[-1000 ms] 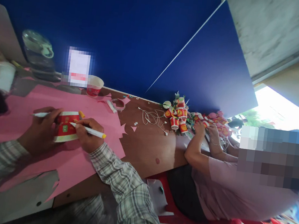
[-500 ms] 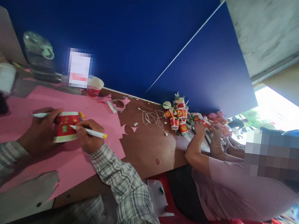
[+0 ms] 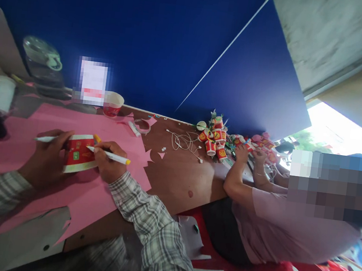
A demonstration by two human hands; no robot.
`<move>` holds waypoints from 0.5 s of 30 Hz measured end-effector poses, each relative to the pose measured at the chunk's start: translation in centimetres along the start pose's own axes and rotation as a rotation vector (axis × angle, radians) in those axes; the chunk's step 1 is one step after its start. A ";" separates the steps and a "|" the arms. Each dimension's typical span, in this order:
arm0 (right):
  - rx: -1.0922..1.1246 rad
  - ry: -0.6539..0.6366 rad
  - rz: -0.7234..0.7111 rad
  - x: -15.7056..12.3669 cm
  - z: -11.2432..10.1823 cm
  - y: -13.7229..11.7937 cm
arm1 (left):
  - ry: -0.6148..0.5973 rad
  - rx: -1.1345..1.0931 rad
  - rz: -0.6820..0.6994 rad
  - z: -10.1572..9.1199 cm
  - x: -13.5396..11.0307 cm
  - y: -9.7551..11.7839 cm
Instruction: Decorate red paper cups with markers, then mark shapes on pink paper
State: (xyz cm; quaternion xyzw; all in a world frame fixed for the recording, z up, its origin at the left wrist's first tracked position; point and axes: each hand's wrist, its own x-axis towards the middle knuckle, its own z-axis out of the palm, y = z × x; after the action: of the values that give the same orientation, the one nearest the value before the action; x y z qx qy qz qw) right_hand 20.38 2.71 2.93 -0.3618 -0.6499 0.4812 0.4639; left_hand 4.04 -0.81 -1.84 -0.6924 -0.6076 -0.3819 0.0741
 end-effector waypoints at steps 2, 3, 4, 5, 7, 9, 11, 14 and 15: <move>-0.007 0.008 -0.006 0.0 0.0 -0.1 | 0.005 0.002 -0.006 0.0 0.0 0.0; -0.013 0.012 -0.011 0.0 0.0 -0.1 | 0.005 0.001 -0.011 0.0 0.0 0.0; -0.020 0.016 -0.015 0.1 0.0 -0.1 | 0.006 0.001 -0.014 0.0 0.0 0.0; -0.025 0.019 -0.015 0.1 0.0 -0.1 | 0.006 0.001 -0.012 0.0 0.0 0.0; -0.031 0.023 -0.009 0.1 0.0 -0.1 | 0.006 0.000 0.000 0.0 0.0 -0.1; -0.029 0.014 -0.005 0.1 -0.1 0.0 | 0.003 -0.005 0.007 0.0 0.0 -0.1; -0.030 0.005 -0.011 0.1 -0.1 0.0 | -0.003 -0.009 0.000 0.0 0.0 -0.1; -0.035 0.005 -0.027 0.1 -0.1 0.2 | -0.001 -0.002 0.000 0.0 0.0 -0.1; -0.033 0.007 -0.024 0.1 -0.1 0.2 | 0.003 0.004 0.006 0.0 0.0 -0.1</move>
State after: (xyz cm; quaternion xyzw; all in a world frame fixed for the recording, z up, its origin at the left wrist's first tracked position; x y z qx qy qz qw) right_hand 20.48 2.87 2.75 -0.3633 -0.6604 0.4633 0.4661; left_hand 3.91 -0.79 -1.86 -0.6935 -0.6061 -0.3816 0.0776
